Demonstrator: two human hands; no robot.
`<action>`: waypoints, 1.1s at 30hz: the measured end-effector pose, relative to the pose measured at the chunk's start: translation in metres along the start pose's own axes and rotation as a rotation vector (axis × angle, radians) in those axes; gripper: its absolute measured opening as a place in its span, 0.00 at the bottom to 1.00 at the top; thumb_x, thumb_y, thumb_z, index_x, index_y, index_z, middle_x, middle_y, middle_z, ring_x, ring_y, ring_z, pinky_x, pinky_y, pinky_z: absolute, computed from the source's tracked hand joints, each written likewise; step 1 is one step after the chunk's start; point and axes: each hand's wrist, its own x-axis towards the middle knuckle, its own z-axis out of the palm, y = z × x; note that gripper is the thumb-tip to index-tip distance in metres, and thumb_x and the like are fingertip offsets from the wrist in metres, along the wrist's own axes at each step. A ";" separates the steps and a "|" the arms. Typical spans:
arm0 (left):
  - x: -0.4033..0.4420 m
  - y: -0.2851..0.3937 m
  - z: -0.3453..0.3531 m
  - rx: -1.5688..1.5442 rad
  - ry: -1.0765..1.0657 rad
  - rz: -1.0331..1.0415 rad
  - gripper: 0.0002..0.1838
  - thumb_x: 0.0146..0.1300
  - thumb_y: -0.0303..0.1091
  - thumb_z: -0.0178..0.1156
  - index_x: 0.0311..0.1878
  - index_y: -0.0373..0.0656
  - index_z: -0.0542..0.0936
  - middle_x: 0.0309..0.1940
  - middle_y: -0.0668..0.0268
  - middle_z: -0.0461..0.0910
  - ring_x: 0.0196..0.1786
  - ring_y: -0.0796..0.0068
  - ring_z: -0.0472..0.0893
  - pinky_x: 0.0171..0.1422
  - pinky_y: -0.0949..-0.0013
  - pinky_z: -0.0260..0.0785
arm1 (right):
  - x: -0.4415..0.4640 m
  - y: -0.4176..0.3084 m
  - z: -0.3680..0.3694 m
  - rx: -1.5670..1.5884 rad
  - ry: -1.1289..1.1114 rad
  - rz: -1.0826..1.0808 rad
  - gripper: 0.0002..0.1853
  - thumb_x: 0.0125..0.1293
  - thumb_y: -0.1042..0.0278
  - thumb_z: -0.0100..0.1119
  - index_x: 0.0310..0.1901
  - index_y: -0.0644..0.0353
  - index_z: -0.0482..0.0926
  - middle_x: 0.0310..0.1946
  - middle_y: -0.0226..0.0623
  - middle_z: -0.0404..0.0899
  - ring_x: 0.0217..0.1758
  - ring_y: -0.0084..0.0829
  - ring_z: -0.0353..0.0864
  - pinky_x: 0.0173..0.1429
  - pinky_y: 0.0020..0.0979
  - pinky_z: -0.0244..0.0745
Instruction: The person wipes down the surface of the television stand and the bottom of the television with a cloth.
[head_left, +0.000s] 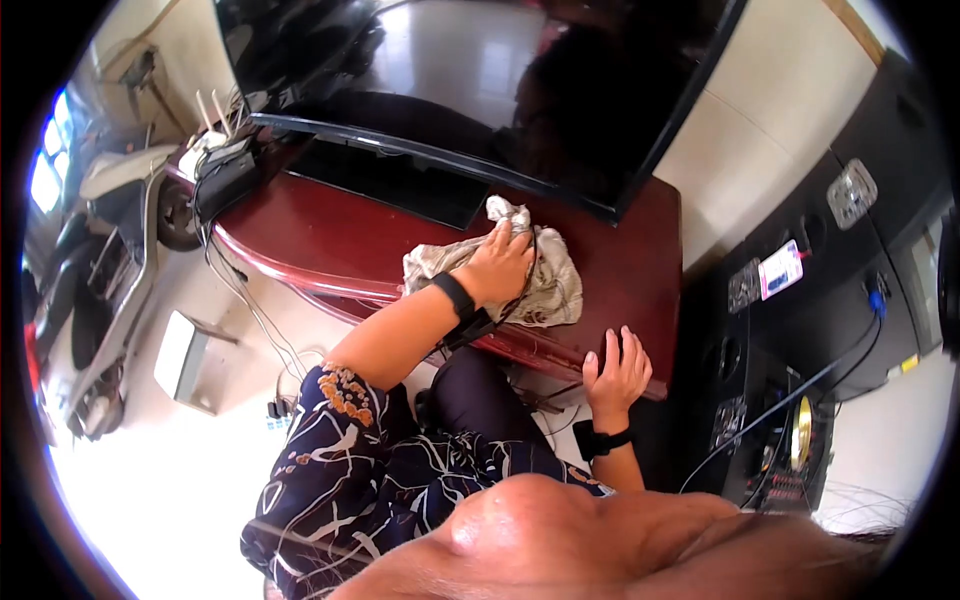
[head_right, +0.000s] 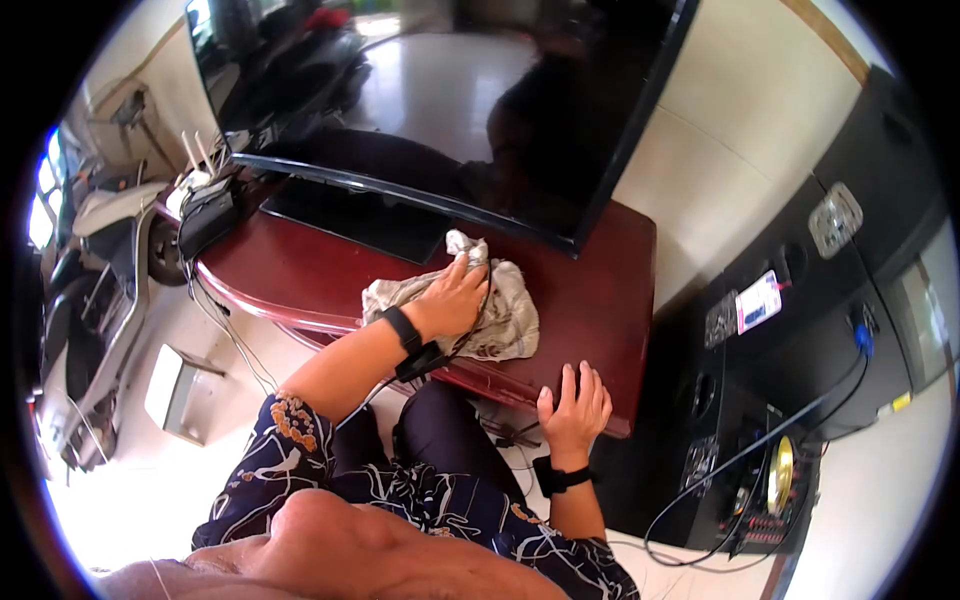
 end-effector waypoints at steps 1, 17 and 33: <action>0.010 -0.002 -0.002 -0.061 -0.029 -0.037 0.30 0.56 0.41 0.58 0.62 0.41 0.70 0.60 0.49 0.70 0.65 0.34 0.62 0.71 0.47 0.56 | 0.000 0.000 0.001 -0.005 0.004 -0.004 0.21 0.60 0.54 0.54 0.51 0.57 0.79 0.55 0.43 0.76 0.57 0.44 0.75 0.58 0.45 0.68; 0.063 -0.056 0.013 -0.233 -0.194 -0.173 0.33 0.58 0.48 0.52 0.70 0.55 0.67 0.72 0.55 0.58 0.74 0.46 0.55 0.79 0.54 0.42 | 0.001 -0.001 0.001 -0.030 0.013 -0.048 0.20 0.66 0.52 0.49 0.50 0.57 0.80 0.53 0.41 0.78 0.54 0.42 0.77 0.56 0.41 0.69; 0.015 -0.035 -0.022 -0.232 -0.141 -0.132 0.28 0.64 0.45 0.53 0.66 0.45 0.68 0.65 0.56 0.67 0.68 0.47 0.61 0.73 0.53 0.54 | -0.002 -0.003 -0.001 0.011 0.043 -0.058 0.21 0.61 0.56 0.54 0.52 0.58 0.78 0.55 0.39 0.77 0.57 0.42 0.75 0.59 0.42 0.67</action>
